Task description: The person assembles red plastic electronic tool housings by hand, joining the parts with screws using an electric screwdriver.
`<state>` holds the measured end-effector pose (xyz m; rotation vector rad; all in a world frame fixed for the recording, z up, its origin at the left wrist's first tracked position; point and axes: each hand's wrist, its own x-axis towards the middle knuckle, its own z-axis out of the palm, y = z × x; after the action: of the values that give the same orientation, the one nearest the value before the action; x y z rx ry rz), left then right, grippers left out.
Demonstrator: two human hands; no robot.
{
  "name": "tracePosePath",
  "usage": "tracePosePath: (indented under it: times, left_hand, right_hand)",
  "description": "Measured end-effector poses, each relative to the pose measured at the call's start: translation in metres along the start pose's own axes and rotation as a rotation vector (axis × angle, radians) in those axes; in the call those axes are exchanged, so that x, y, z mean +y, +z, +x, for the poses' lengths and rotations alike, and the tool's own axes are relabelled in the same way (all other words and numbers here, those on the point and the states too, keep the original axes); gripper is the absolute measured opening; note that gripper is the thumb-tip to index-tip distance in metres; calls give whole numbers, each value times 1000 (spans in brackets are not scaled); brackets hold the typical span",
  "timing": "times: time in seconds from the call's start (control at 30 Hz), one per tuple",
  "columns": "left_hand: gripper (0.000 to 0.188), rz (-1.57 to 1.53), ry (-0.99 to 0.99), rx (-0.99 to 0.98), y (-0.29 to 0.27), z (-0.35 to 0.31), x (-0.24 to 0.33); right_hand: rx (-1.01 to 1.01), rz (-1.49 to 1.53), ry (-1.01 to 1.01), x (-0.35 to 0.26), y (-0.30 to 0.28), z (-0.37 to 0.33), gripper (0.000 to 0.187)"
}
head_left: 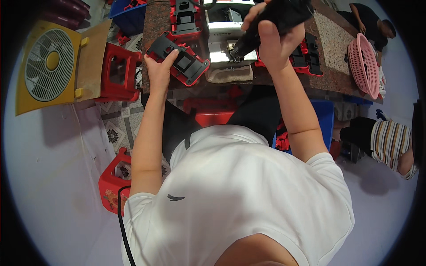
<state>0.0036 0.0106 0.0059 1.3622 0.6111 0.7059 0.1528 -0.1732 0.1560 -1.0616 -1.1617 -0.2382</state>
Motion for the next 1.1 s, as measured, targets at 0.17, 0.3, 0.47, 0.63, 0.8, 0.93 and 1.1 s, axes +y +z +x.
tracePosePath:
  times: [0.17,0.3,0.47,0.63,0.8,0.93,1.1]
  left_hand:
    - [60,-3,-5,23,-4,0,-3]
    - [60,-26,-46,29,-2,0,-1]
    - [60,-23,-28,16,-4,2,-6]
    - [60,-17,14,8,-6,2,-5]
    - [62,-35,41,24,-4,1,-8]
    - [62,18,42,37,-1,1,-8]
    - [62,-105,50,-26,-3,0,-4]
  right_hand:
    - [10,117,23,12,-6,-19,34]
    - [10,95,23,16,-6,-21,35]
    - [9,26,34,16,0,-15,33]
    - [87,78,351,7,19,16,31]
    - [206,329,380,-30,57,6,44]
    - [-8,366,62,-11,69,-9,34]
    - [17,426,166,-12,81,-22,37]
